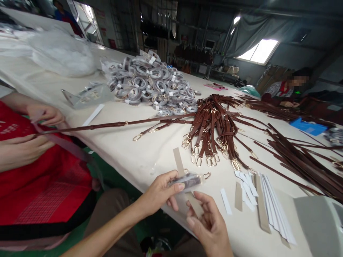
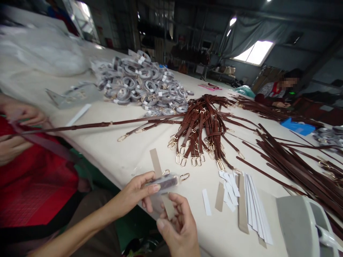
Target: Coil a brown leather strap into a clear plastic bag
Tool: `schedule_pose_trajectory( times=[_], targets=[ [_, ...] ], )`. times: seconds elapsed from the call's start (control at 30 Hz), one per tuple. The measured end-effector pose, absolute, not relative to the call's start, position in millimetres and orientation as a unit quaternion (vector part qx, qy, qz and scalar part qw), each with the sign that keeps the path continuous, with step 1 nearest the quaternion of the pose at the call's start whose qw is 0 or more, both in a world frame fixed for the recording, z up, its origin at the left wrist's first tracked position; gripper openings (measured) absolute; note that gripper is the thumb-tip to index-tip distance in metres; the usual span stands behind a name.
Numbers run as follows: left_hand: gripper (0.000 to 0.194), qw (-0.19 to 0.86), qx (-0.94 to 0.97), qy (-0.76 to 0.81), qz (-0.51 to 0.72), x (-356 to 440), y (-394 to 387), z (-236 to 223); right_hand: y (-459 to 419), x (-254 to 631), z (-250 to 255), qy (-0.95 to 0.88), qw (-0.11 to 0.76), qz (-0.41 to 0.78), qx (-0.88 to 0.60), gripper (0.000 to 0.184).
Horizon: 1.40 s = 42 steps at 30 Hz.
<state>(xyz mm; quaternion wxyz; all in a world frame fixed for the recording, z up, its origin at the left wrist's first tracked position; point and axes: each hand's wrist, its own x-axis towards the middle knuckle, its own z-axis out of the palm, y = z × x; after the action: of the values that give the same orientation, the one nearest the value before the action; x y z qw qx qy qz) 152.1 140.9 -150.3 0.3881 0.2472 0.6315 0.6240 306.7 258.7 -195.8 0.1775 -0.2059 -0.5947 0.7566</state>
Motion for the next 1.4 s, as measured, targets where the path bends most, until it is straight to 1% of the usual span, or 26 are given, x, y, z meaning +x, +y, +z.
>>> schedule_pose_trajectory(
  times=[0.03, 0.07, 0.1, 0.13, 0.17, 0.23, 0.3, 0.33, 0.4, 0.53, 0.63, 0.73, 0.83, 0.9, 0.97, 1.07, 1.13, 1.2, 1.27, 1.33, 1.4],
  targets=[
    [0.033, 0.391, 0.247, 0.631, 0.623, 153, 140, -150, 262, 309, -196, -0.625, 0.184, 0.738, -0.173, 0.052],
    [0.032, 0.393, 0.248, 0.631, 0.621, 153, 140, -149, 266, 311, -194, -0.669, 0.19, 0.705, -0.137, 0.041],
    [0.031, 0.396, 0.25, 0.632, 0.618, 154, 139, -149, 272, 311, -191, -0.72, 0.2, 0.657, -0.099, 0.029],
    [0.031, 0.397, 0.255, 0.635, 0.612, 155, 139, -149, 278, 310, -186, -0.77, 0.215, 0.598, -0.062, 0.021],
    [0.03, 0.397, 0.264, 0.639, 0.604, 155, 139, -148, 283, 308, -180, -0.81, 0.236, 0.536, -0.029, 0.02],
    [0.027, 0.389, 0.288, 0.653, 0.583, 157, 139, -148, 292, 302, -168, -0.86, 0.28, 0.427, 0.013, 0.025],
    [0.025, 0.384, 0.314, 0.664, 0.559, 157, 139, -146, 296, 294, -158, -0.88, 0.303, 0.364, 0.026, 0.027],
    [0.024, 0.382, 0.325, 0.67, 0.548, 157, 139, -145, 296, 290, -155, -0.884, 0.305, 0.354, 0.025, 0.027],
    [0.023, 0.382, 0.341, 0.681, 0.523, 155, 139, -143, 296, 283, -153, -0.878, 0.286, 0.383, 0.015, 0.024],
    [0.025, 0.393, 0.354, 0.689, 0.495, 151, 139, -142, 295, 272, -153, -0.84, 0.207, 0.502, -0.027, 0.015],
    [0.028, 0.414, 0.35, 0.677, 0.499, 148, 138, -145, 297, 267, -151, -0.83, 0.177, 0.527, -0.049, 0.013],
    [0.022, 0.405, 0.374, 0.674, 0.491, 146, 138, -147, 299, 262, -148, -0.833, 0.168, 0.523, -0.063, 0.016],
    [0.019, 0.367, 0.398, 0.694, 0.475, 145, 140, -147, 301, 257, -146, -0.824, 0.151, 0.54, -0.083, 0.019],
    [0.02, 0.358, 0.39, 0.701, 0.478, 145, 142, -146, 303, 255, -144, -0.799, 0.131, 0.576, -0.109, 0.02],
    [0.021, 0.367, 0.382, 0.695, 0.486, 145, 143, -144, 305, 252, -143, -0.751, 0.106, 0.639, -0.129, 0.019],
    [0.02, 0.385, 0.391, 0.693, 0.469, 144, 144, -142, 310, 249, -140, -0.679, 0.049, 0.72, -0.136, 0.037],
    [0.02, 0.398, 0.393, 0.693, 0.454, 143, 144, -142, 311, 248, -138, -0.671, 0.017, 0.729, -0.138, 0.038],
    [0.021, 0.414, 0.382, 0.69, 0.455, 143, 145, -141, 312, 249, -138, -0.695, 0.029, 0.705, -0.135, 0.033],
    [0.022, 0.432, 0.355, 0.683, 0.47, 145, 147, -140, 311, 251, -137, -0.743, 0.082, 0.656, -0.107, 0.023],
    [0.021, 0.448, 0.322, 0.673, 0.492, 148, 148, -138, 311, 254, -136, -0.79, 0.133, 0.596, -0.047, 0.014],
    [0.022, 0.463, 0.294, 0.659, 0.515, 152, 149, -136, 312, 257, -135, -0.814, 0.142, 0.563, 0.013, 0.016]
  ],
)
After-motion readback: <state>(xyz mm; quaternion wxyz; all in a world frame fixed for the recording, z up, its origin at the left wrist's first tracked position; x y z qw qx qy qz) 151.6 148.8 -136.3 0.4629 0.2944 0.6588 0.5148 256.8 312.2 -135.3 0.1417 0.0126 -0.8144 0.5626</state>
